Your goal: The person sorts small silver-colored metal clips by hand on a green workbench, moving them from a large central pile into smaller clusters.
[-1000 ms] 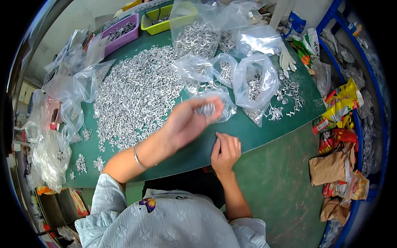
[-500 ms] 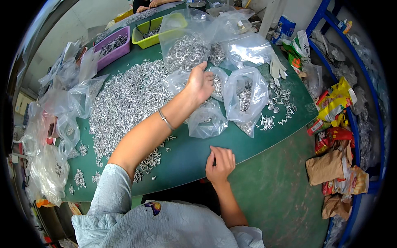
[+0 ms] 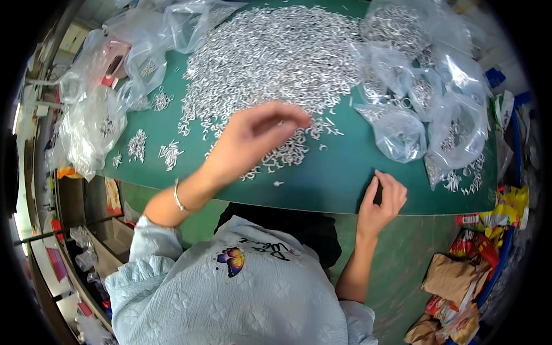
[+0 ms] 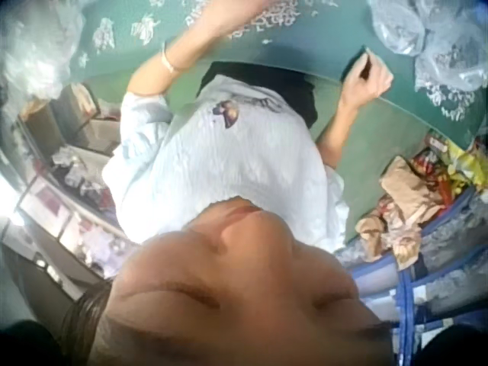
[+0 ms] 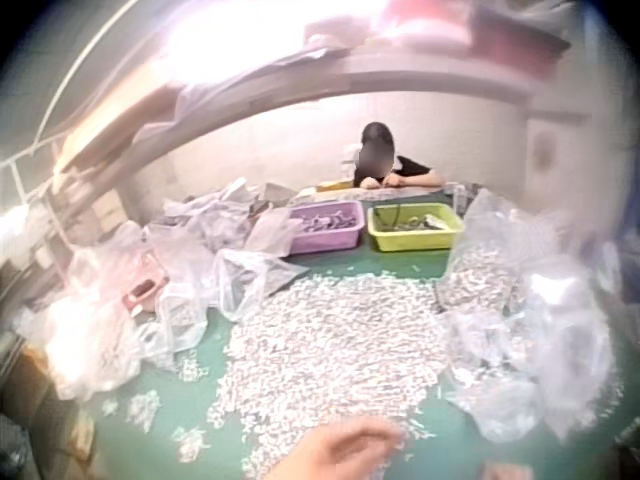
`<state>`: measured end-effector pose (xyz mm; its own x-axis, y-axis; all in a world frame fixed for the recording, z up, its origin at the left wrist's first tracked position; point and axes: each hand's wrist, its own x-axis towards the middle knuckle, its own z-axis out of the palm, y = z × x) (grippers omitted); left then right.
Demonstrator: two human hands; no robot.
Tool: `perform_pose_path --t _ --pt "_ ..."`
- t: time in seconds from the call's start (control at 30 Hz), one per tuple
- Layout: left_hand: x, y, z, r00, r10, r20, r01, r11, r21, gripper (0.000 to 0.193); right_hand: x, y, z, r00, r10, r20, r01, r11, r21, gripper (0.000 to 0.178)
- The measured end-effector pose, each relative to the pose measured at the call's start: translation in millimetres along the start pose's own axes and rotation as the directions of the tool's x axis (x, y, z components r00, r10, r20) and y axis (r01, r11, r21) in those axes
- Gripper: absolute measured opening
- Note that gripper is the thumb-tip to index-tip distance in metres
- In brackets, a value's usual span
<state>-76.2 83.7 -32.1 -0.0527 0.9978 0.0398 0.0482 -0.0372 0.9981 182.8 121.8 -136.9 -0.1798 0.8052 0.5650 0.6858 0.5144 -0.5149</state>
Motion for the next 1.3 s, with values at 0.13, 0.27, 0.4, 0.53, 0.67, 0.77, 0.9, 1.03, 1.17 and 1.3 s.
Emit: perform_pose_path --t 0.13,0.27,0.4,0.53,0.67,0.77,0.9,1.03,1.17,1.3 --pt "-64.3 -58.5 -16.7 0.974 0.211 -0.088 -0.091 0.711 0.697 0.027 11.0 -52.4 10.6 0.941 -0.113 0.320 0.021 0.961 0.275 0.018" --pt "-72.3 -88.5 -12.0 0.945 0.276 -0.173 -0.033 0.609 0.793 0.028 17.2 -89.8 43.7 0.886 -0.275 0.373 0.192 0.951 0.243 0.018" --pt "-58.2 -96.3 -4.7 0.939 0.296 -0.178 -0.017 0.554 0.833 0.027 8.1 -89.7 61.0 0.859 -0.331 0.391 0.277 0.942 0.189 0.016" --pt "-57.2 -96.5 -6.0 0.939 0.288 -0.189 -0.020 0.592 0.806 0.025 16.6 -79.6 51.9 0.892 -0.295 0.342 0.219 0.945 0.242 0.015" --pt "-58.3 -104.0 -11.8 0.943 0.274 -0.188 -0.029 0.631 0.775 0.024 18.3 -68.2 36.6 0.893 -0.023 0.450 -0.119 0.951 0.284 0.009" --pt "-55.7 -95.6 -12.4 0.950 0.260 -0.176 -0.018 0.604 0.797 0.021 15.6 -64.1 28.1 0.834 -0.040 0.550 -0.129 0.955 0.265 0.009" --pt "-56.6 -94.3 -12.6 0.964 0.222 -0.149 -0.020 0.615 0.788 0.020 19.1 -66.2 20.7 0.846 -0.147 0.512 0.108 0.989 0.106 0.017" --pt "-60.9 -92.1 -16.2 0.954 0.232 -0.187 -0.034 0.708 0.706 0.023 14.5 -87.0 14.5 0.820 -0.289 0.493 0.215 0.955 0.203 0.025" --pt "-76.9 -83.7 -7.3 0.933 0.307 -0.187 -0.124 0.763 0.634 0.027 -6.0 -95.9 36.8 0.761 -0.359 0.540 0.259 0.932 0.255 0.025" --pt "-92.9 -98.0 19.1 0.920 0.385 -0.072 -0.268 0.753 0.600 0.026 -5.0 -71.8 22.7 0.832 -0.257 0.492 0.233 0.966 0.110 0.021"
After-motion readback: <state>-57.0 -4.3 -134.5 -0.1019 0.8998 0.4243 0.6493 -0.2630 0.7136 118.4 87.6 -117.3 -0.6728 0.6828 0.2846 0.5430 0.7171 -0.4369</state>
